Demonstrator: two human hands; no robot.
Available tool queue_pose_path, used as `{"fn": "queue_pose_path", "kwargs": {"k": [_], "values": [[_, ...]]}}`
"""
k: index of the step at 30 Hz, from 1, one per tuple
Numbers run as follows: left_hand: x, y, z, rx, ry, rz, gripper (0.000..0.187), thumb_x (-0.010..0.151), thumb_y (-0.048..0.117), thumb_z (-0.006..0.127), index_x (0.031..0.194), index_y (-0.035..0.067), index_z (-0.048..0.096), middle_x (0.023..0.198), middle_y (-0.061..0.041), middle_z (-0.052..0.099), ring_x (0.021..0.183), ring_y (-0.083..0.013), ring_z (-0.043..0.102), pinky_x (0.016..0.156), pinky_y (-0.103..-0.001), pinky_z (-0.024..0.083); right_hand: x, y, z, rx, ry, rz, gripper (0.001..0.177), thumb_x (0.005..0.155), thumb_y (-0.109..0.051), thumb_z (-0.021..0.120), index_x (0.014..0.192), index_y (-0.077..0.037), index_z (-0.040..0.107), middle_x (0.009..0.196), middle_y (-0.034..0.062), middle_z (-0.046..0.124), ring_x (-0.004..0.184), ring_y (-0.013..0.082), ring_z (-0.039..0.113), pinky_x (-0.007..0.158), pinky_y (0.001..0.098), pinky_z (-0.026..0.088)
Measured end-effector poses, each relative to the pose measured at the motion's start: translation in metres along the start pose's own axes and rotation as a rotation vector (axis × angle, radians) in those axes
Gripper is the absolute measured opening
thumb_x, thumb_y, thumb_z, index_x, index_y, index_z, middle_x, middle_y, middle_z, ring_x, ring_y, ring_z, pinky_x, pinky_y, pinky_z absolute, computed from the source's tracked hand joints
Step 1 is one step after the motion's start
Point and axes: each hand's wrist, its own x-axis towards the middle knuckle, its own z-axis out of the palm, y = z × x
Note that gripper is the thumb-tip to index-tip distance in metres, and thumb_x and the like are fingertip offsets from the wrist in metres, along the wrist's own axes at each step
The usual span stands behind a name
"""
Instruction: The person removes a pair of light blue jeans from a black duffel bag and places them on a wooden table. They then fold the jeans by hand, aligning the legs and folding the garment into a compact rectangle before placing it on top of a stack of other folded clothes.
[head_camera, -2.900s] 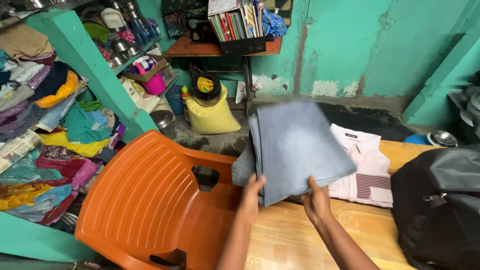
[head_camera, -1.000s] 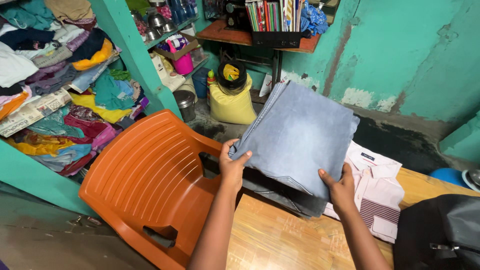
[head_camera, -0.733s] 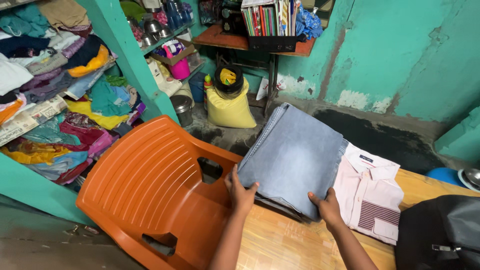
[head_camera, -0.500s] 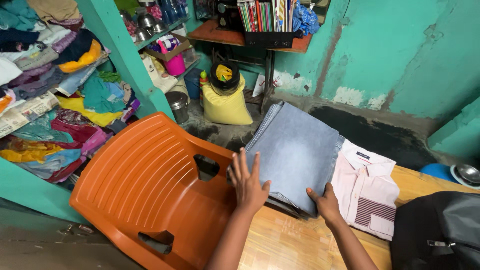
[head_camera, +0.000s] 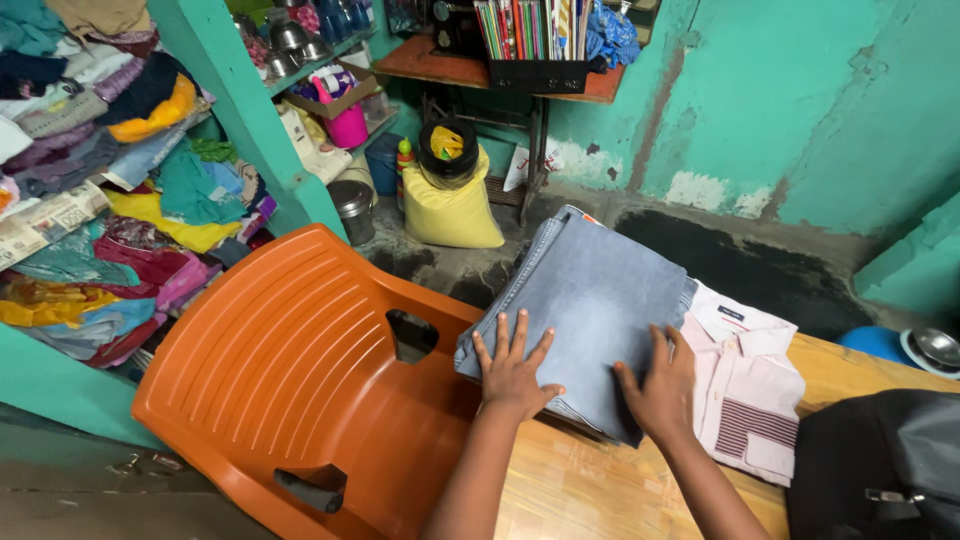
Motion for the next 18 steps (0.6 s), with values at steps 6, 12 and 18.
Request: {"fn": "queue_pose_path", "kwargs": {"k": [6, 12, 18], "values": [[0.001, 0.000, 0.004, 0.009, 0.000, -0.005, 0.102, 0.079, 0.080, 0.056, 0.162, 0.043, 0.009, 0.172, -0.007, -0.020, 0.155, -0.0371, -0.022, 0.114, -0.076, -0.013, 0.080, -0.040, 0.025, 0.024, -0.080, -0.384, 0.087, 0.079, -0.039, 0.078, 0.154, -0.017, 0.039, 0.165, 0.0252, 0.023, 0.151, 0.0469, 0.024, 0.116, 0.0583, 0.033], [-0.001, -0.004, 0.004, -0.058, 0.016, 0.004, 0.115, 0.066, 0.089, 0.059, 0.162, 0.042, 0.015, 0.172, -0.007, -0.018, 0.155, -0.0379, -0.022, 0.107, -0.084, -0.015, 0.132, -0.070, 0.059, -0.371, -0.568, -0.145, 0.115, 0.074, -0.071, 0.075, 0.161, -0.043, 0.006, 0.173, 0.0071, -0.002, 0.157, 0.0384, -0.001, 0.113, 0.0776, 0.013], [0.009, -0.008, -0.001, -0.128, -0.030, -0.003, 0.121, 0.061, 0.089, 0.063, 0.162, 0.042, 0.016, 0.172, -0.008, -0.018, 0.155, -0.0372, -0.025, 0.106, -0.087, -0.015, 0.155, -0.060, 0.086, -0.383, -0.682, -0.107, 0.121, 0.070, -0.074, 0.075, 0.162, -0.046, 0.001, 0.173, 0.0052, 0.001, 0.158, 0.0372, 0.004, 0.116, 0.0765, 0.012]]}}
